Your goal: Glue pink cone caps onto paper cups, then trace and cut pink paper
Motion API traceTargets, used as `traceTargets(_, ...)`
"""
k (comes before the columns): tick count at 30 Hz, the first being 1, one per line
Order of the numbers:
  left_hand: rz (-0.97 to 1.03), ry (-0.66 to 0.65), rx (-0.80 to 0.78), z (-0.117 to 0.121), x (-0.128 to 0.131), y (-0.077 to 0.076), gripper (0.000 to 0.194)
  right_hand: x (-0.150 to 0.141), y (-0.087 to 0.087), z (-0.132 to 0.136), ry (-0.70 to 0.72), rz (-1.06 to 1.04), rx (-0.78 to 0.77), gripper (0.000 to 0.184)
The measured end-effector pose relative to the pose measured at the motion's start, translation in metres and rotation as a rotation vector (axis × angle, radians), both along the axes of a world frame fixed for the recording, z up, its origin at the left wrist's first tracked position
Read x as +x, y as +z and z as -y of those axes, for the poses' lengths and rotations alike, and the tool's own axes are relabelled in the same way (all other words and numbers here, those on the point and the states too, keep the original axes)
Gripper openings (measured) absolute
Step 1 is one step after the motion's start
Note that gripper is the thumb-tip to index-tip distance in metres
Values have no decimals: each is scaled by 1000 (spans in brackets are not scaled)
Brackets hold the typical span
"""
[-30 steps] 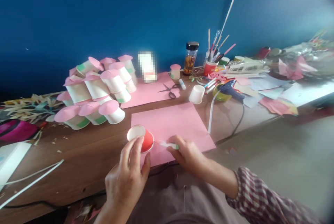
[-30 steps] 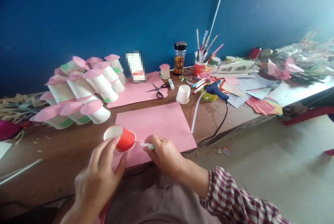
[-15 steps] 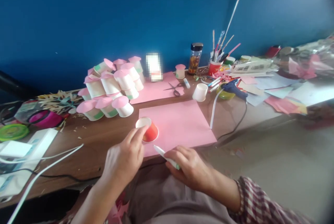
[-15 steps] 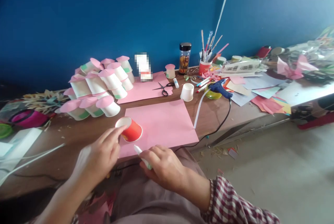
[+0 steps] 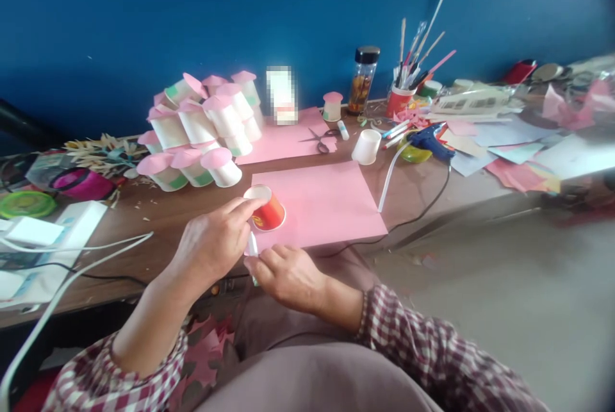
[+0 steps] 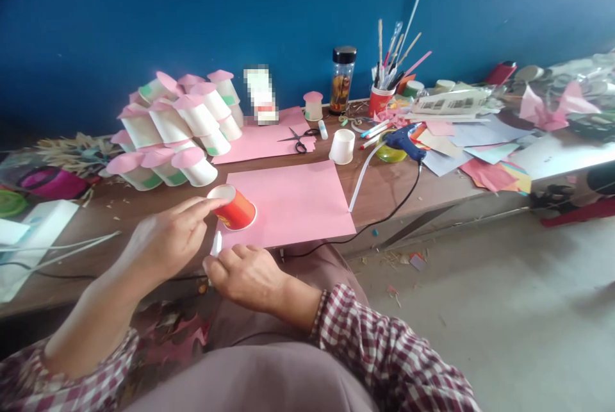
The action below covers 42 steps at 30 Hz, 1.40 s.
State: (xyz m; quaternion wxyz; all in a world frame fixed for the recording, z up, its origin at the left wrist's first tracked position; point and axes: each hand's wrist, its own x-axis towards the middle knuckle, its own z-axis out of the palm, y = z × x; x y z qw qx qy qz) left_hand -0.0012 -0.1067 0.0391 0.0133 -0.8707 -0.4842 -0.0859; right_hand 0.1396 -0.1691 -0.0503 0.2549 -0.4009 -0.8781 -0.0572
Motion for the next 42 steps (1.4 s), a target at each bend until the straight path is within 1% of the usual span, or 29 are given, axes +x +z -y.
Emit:
traceTargets(3,25,2,2,1,0,-2,47,0,-1,-3,4,18,-34,21)
traceTargets(7,36,-4,-11,1,-1,-3,47,-1,2,-5,25,32,-65,20)
traceTargets(12,5,2,-18,1,-1,-2,47,-4,4,-7,-12,20,-64,20)
traceTargets(22,-10,6,23,1,0,-5,47,-6,1,-10,-23,-21,-54,20)
traceTargets(30,40,-15,16,2,-1,-8,47,-6,-1,-11,-25,-2,-76,18)
traceTargets(36,38,-12,1,1,-2,-9,47,-8,1,-11,-29,11,-83,18)
traceTargets(42,4,25,22,3,2,-9,47,-6,2,-12,-30,40,-117,18)
